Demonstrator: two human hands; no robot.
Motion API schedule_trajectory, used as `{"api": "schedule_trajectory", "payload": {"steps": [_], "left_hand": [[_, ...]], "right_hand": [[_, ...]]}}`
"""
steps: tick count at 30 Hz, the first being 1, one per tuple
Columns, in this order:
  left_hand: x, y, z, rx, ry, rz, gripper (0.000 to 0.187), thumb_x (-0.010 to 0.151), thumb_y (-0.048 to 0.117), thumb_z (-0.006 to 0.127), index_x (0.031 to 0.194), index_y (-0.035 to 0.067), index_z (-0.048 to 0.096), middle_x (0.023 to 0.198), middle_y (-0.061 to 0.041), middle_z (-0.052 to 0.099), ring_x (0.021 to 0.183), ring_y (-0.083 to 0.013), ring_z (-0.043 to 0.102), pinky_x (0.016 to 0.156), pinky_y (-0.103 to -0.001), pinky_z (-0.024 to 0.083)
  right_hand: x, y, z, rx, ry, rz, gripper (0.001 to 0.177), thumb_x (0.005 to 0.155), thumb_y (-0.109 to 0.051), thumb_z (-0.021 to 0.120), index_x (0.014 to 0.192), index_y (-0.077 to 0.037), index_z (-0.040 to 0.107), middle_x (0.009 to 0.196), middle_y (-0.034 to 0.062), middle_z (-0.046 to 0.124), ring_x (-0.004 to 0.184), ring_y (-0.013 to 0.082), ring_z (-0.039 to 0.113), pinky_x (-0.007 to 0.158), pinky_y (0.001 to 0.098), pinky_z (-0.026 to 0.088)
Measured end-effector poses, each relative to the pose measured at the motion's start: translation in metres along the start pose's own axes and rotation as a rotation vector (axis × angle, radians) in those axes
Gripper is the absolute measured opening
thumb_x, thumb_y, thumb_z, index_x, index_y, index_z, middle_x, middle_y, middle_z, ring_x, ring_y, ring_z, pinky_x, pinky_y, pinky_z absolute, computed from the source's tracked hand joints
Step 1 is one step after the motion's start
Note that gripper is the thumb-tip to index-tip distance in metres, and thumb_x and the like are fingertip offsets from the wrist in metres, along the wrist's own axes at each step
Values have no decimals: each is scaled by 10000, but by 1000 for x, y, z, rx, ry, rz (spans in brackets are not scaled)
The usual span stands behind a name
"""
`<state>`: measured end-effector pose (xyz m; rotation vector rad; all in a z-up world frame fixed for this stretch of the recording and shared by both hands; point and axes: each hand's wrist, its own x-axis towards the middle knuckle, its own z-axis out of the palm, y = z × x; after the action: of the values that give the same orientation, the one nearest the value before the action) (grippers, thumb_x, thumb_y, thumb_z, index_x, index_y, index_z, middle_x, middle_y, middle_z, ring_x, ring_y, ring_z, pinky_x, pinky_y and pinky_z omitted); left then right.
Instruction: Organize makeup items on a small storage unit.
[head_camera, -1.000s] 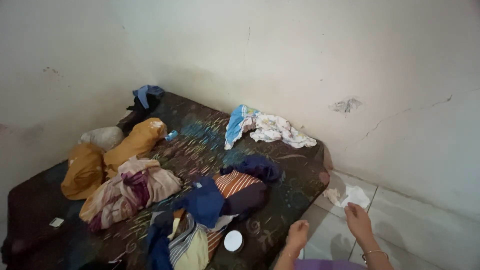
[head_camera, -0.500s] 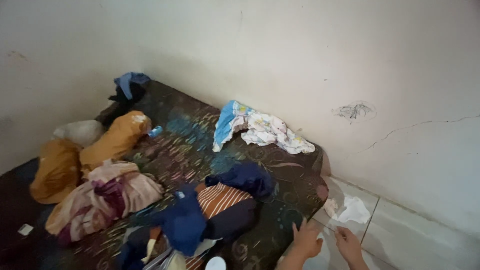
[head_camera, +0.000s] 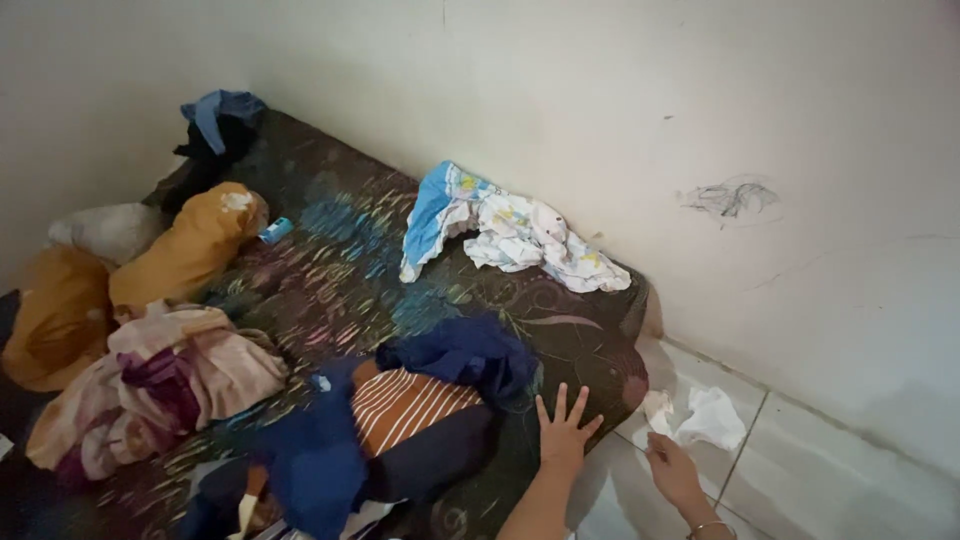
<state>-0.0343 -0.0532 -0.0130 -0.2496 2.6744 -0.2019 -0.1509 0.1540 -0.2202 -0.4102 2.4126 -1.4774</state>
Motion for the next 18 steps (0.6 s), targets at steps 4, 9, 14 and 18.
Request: {"api": "schedule_trajectory", "payload": {"steps": [4, 9, 14, 18], "left_hand": [[32, 3, 16, 16, 84, 29, 908, 948, 47, 678, 1624, 446, 222, 1698, -35, -265, 1520, -488, -173, 1107, -798, 52], [44, 10, -15, -33, 92, 11, 782, 964, 279, 700, 1611, 389, 276, 1723, -12, -240, 1538, -579, -70, 1178, -758, 137], [75, 9, 4, 121, 160, 55, 838, 958, 222, 714, 1642, 374, 254, 1722, -85, -256, 1441, -679, 40, 1101, -699, 248], [111, 17, 40, 74, 290, 74, 826, 952, 195, 690, 1638, 395, 276, 1714, -117, -233, 1378, -734, 101, 1051, -691, 305]], "right_hand": [[5, -49, 8, -120, -169, 133, 437, 951, -200, 604, 1368, -69, 622, 1290, 145, 716, 1159, 293, 702, 1026, 398, 525], [29, 8, 38, -393, -391, 25, 464, 954, -188, 596, 1412, -124, 568, 1424, 165, 595, 1305, 339, 578, 1125, 403, 441], [57, 40, 65, -446, -422, -42, 532, 908, -126, 606, 1435, -111, 530, 1459, 165, 561, 1315, 348, 573, 1129, 405, 452], [79, 41, 82, -663, -532, -163, 587, 877, -47, 579, 1450, -89, 456, 1572, 172, 375, 1246, 347, 537, 1077, 434, 427]]}}
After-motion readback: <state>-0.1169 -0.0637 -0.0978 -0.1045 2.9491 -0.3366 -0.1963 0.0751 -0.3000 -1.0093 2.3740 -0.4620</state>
